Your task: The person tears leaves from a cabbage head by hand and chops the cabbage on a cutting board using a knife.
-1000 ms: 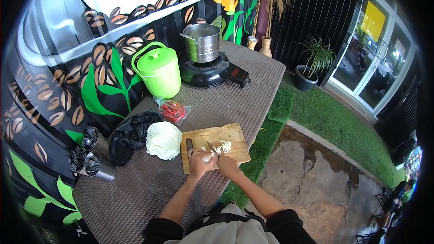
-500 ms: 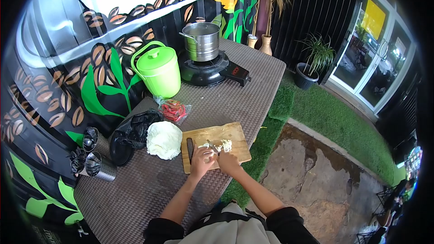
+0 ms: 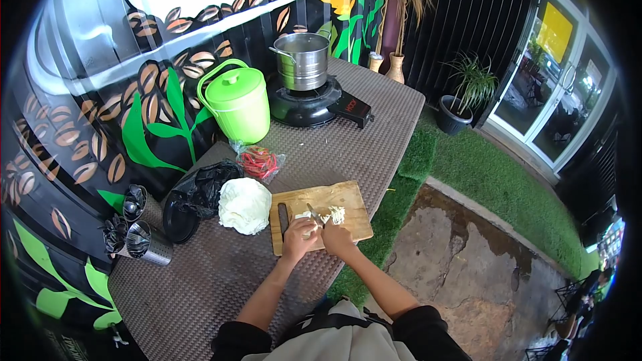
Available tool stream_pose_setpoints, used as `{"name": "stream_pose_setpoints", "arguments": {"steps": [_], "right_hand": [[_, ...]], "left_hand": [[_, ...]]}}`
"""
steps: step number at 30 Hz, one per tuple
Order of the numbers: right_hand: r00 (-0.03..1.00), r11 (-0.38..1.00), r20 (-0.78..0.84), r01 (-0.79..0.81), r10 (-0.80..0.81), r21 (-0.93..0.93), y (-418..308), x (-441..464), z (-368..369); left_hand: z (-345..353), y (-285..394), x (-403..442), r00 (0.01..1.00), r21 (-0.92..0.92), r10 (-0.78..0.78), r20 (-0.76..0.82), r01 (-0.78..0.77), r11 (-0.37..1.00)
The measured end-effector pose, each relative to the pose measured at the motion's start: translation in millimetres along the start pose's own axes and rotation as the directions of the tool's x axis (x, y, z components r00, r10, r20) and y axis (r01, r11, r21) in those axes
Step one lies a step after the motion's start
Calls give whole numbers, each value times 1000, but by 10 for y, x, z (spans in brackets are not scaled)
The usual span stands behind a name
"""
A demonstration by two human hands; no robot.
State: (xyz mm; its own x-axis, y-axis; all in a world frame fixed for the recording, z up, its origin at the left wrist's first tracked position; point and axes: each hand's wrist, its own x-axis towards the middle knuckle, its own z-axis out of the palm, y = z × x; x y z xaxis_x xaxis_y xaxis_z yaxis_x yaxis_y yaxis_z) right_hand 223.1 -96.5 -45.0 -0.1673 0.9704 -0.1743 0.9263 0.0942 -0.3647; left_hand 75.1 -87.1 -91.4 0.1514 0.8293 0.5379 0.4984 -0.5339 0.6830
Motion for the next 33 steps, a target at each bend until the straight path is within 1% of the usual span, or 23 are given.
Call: {"name": "stream_pose_setpoints", "arguments": {"steps": [1,3,4,6,7,9,10,12,13,15,16,18,19,21,22,24,26,29,30,32,33], "right_hand": [[1000,1000,-1,-1,1,-2,31,3,29],[990,979,50,136,-129,-152,72,-32,103],[990,979,52,137,-131,-154,54,-71,137],[999,999,15,-44,45,-24,-42,-158,184],[999,999,17,-41,41,-24,-85,-197,172],[992,989,-41,-113,118,98,-144,-272,162],[992,989,-42,-113,118,99,-147,-246,199],[994,995,-39,-99,99,19,-145,-189,261],[993,994,-41,-106,107,21,-95,-177,237],[998,994,-18,53,-56,-100,-4,-50,109],[998,994,-20,54,-57,-98,6,-26,61],[999,1000,51,6,-8,27,18,4,-10],[999,1000,49,6,-8,25,36,1,104],[996,998,-91,-13,8,-58,28,-86,437],[996,998,-92,-12,7,-61,-5,-152,482],[966,995,-251,-77,58,-65,-61,-257,542],[965,993,-259,-71,46,-90,-24,-263,510],[966,997,-255,22,-39,-68,101,-212,376],[965,997,-257,23,-41,-72,104,-209,355],[977,986,-203,34,-67,-163,76,-196,341],[977,986,-200,36,-70,-165,59,-189,394]], "left_hand": [[-14,29,11,1000,-2,1,-1,-1,1000],[-40,73,14,999,-22,-32,8,32,999],[-39,66,15,999,-23,-34,5,34,999],[-60,59,21,1000,25,-1,10,1,1000],[-73,51,24,1000,27,-3,9,3,1000],[-85,35,17,999,-29,-33,39,35,999],[-83,28,21,999,-28,-32,39,33,999],[-67,10,11,997,-81,-65,30,67,994],[-45,11,-1,997,-85,-61,36,64,994],[-42,-49,-2,998,-46,-55,44,57,997],[-28,-85,-12,998,-44,-53,44,55,997],[3,-141,-30,998,-175,-66,19,69,982],[-23,-97,-12,998,-176,-65,17,67,982],[-69,-12,5,999,-77,-40,17,41,996],[-56,-22,9,999,-78,-39,14,40,996],[-59,-20,0,1000,-78,-9,10,10,997],[-61,14,-15,1000,-49,-21,17,22,999],[-84,56,-38,999,-6,-15,32,15,1000],[-82,58,-42,1000,12,-7,30,7,1000],[-78,43,-36,999,20,-1,35,0,1000],[-82,48,-54,999,29,1,48,-3,1000]]}}
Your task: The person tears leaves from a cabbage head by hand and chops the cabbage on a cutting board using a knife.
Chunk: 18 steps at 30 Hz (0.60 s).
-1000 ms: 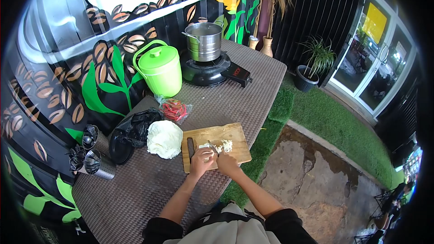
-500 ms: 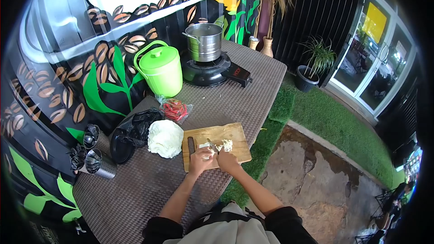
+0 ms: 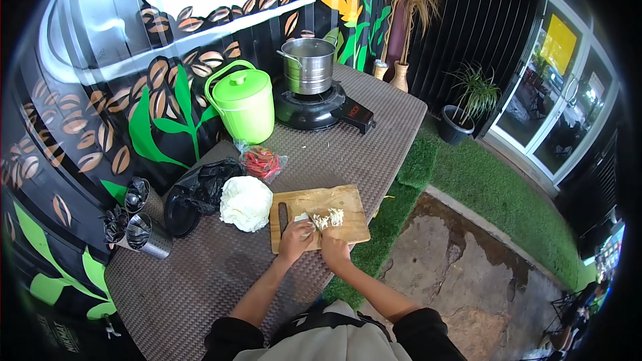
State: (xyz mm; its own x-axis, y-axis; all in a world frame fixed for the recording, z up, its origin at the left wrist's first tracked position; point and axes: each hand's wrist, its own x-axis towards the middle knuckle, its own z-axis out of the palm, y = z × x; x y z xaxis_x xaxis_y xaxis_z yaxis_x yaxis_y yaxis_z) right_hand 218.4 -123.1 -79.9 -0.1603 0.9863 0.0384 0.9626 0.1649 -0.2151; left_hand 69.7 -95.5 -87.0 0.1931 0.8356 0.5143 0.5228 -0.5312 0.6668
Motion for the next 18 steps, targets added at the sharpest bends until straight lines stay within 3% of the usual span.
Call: {"name": "stream_pose_setpoints", "arguments": {"steps": [9,12,13,15,18], "right_hand": [[994,999,-99,45,-42,21,178,-82,162],[1000,1000,5,-16,16,19,275,-5,16],[999,996,26,-50,48,76,287,26,-40],[996,988,46,-78,72,134,279,55,-127],[993,980,74,-99,87,173,267,26,-210]], "left_hand": [[-59,-10,13,997,16,-15,72,14,1000],[-94,-60,70,989,-132,5,149,14,991],[-117,-68,86,989,-129,4,146,15,992],[-186,-82,135,952,-129,56,301,-17,991],[-248,-40,169,948,-17,92,305,-91,996]]}}
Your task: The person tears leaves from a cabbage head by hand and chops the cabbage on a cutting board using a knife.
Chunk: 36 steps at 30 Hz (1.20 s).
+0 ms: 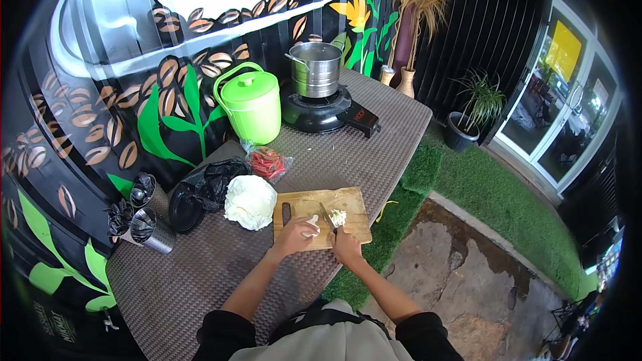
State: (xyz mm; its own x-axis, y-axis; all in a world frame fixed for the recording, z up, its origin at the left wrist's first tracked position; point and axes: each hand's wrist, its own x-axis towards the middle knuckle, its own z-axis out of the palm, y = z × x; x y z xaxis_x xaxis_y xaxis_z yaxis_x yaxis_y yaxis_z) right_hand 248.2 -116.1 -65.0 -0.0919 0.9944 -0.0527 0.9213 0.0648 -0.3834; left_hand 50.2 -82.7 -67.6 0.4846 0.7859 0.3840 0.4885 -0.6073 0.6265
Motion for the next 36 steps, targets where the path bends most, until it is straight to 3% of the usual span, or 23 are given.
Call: {"name": "stream_pose_setpoints", "arguments": {"steps": [1,3,6,9,10,13,15,16,18,19,21,25,27,36], "right_hand": [[1000,999,-20,-8,8,31,-16,-24,-6],[999,998,-39,-15,18,63,-62,-76,-48],[999,985,-15,-48,51,164,-128,-198,-149],[999,971,-42,-1,11,241,-128,-260,-147],[991,965,-130,60,-28,255,-95,-263,-84],[964,956,-256,140,-71,260,-44,-257,4],[952,954,-294,159,-80,254,-26,-252,9],[970,960,-240,111,-47,258,-25,-250,-3],[983,964,-184,64,-16,260,-29,-239,-13],[987,970,-162,39,1,239,-33,-237,-10],[990,976,-140,11,20,216,-42,-236,-18],[991,983,-129,40,-17,177,-82,-214,-25],[990,986,-141,51,-29,160,-101,-215,-27],[996,986,-94,6,10,168,-144,-256,51]], "left_hand": [[-8,23,13,1000,-1,-1,0,1,1000],[-13,74,38,980,43,-10,-200,19,999],[19,156,-16,975,49,-130,-183,141,989],[78,151,-25,978,155,-119,-169,146,977],[89,129,-9,978,153,-119,-169,145,977],[83,54,71,982,252,15,-188,33,967],[30,1,149,998,212,62,5,-62,975],[13,-6,183,998,211,62,5,-62,975],[-11,-26,228,993,-68,-96,73,101,993],[1,-27,233,993,-69,-97,72,102,992],[62,-11,258,947,-79,-321,16,322,944],[211,-34,256,961,-130,-245,-130,228,965],[269,-80,260,980,-6,-60,-191,60,998],[356,-31,242,963,64,-109,-246,128,990]]}}
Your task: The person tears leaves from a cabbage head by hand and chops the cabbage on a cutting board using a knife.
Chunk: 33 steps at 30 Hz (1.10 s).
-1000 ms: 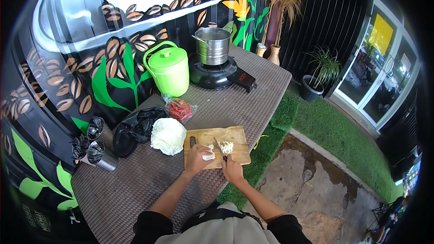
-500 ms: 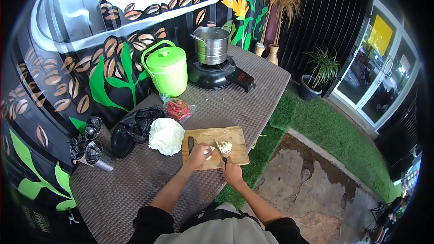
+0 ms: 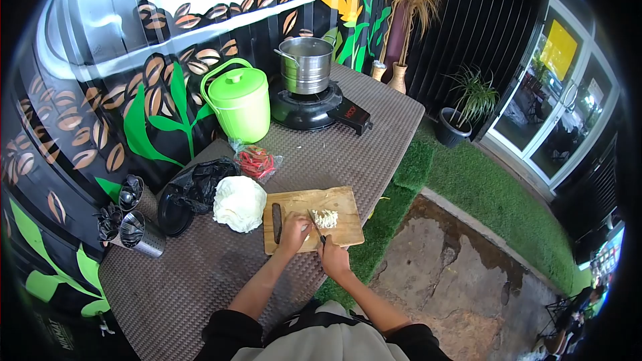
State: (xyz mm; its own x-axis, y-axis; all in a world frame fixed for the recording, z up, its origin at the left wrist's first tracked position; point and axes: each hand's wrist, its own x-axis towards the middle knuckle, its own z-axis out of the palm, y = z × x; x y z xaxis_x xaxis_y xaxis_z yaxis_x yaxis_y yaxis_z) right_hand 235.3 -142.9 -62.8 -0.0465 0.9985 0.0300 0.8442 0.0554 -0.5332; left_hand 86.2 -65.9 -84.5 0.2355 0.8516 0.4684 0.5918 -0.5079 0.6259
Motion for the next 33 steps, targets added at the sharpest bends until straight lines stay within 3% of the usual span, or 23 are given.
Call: {"name": "stream_pose_setpoints", "arguments": {"steps": [9,19,24,26,29,30,32,33], "right_hand": [[997,997,-67,28,-33,-65,-18,-40,123],[999,983,45,25,-17,-182,-30,176,192],[984,987,178,7,22,-162,-108,262,14],[988,972,-95,98,-120,-212,15,150,243],[970,959,-192,93,-148,-267,112,55,449],[970,959,-191,95,-149,-266,61,65,410],[999,988,17,-42,45,-151,-110,102,231],[999,988,16,-46,49,-148,-109,138,217]], "left_hand": [[4,13,-101,998,-40,7,-61,-10,999],[39,22,-151,984,-29,37,-173,-43,999],[38,51,-165,985,-30,-68,-159,64,997],[22,65,-155,986,-29,-49,-158,45,999],[15,42,-150,989,-39,-42,-140,37,999],[9,29,-158,991,-50,-55,-122,49,998],[-66,90,-158,993,-42,-36,-112,32,999],[-81,106,-158,995,-38,-11,-101,8,999]]}}
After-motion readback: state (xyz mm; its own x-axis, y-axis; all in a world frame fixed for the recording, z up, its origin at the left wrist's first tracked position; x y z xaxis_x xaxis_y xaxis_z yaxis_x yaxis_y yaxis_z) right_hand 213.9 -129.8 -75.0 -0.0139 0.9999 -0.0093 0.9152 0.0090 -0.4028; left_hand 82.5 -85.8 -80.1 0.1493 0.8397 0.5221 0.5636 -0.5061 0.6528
